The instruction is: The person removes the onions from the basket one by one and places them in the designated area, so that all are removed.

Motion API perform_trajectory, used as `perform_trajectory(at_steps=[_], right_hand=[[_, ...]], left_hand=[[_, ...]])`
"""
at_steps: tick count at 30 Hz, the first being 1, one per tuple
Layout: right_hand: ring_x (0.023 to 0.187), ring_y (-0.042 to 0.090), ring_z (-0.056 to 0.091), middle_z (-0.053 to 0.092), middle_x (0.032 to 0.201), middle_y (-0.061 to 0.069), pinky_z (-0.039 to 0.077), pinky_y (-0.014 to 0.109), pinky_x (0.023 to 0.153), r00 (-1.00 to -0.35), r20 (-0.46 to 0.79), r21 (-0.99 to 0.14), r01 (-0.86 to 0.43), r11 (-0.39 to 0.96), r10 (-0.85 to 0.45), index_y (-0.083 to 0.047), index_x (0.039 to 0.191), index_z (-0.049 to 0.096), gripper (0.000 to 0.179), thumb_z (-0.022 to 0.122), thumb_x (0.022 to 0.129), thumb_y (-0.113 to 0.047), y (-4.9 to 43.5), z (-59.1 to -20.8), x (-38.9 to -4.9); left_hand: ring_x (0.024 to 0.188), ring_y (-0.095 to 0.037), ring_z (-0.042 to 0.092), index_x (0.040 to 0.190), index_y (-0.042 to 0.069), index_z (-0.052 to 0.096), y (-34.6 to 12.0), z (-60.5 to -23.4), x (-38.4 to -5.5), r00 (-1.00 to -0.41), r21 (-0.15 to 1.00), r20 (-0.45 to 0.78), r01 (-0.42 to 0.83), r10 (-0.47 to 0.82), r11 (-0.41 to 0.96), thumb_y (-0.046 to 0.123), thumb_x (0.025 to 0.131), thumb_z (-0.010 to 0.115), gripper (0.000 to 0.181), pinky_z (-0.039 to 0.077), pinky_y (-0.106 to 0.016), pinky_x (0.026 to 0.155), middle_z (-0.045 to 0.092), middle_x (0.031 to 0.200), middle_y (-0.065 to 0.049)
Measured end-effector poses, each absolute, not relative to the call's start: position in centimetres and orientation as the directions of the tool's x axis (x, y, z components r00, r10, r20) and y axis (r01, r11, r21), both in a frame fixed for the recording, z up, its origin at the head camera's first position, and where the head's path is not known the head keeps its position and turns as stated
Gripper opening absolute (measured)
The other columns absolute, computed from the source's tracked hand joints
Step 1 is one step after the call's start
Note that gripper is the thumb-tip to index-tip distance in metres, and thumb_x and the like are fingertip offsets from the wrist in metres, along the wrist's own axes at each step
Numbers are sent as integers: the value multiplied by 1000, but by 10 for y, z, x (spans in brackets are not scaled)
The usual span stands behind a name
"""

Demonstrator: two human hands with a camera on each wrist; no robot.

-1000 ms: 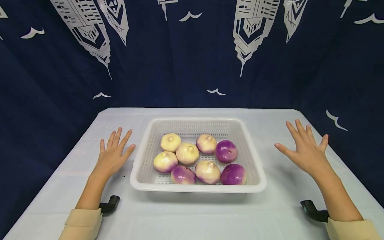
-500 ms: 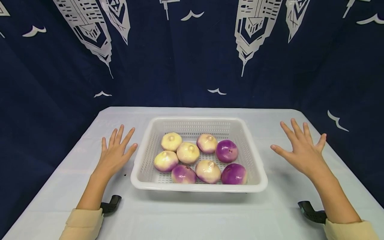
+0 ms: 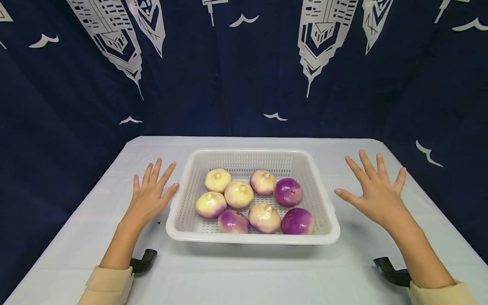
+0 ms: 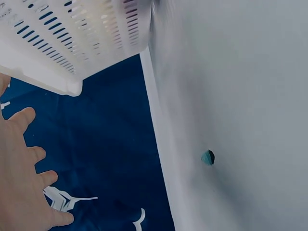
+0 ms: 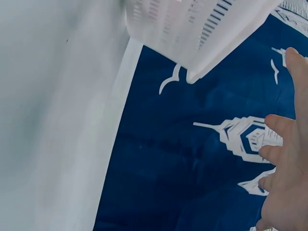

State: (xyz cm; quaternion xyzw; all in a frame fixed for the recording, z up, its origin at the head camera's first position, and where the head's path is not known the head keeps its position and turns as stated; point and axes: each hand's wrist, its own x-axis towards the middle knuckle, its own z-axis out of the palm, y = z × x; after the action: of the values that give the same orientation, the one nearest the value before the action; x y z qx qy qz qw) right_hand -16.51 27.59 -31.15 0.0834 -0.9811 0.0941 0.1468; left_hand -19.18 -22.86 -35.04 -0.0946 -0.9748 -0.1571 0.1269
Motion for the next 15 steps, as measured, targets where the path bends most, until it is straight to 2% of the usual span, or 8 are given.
perform_trajectory(at_steps=[15], right_hand=[[139,37,-6,9,152,15,-16,68,98,-921,296,-101,-294,951,-253,-24,146,16,87,55,77,-60,251,-316,-161]], left_hand=[[140,-35,2,145,30,18,-221,-350,-191,-930,254,323,261,173,931,54,91,34,61,-10,-63,104,4,154,-13]])
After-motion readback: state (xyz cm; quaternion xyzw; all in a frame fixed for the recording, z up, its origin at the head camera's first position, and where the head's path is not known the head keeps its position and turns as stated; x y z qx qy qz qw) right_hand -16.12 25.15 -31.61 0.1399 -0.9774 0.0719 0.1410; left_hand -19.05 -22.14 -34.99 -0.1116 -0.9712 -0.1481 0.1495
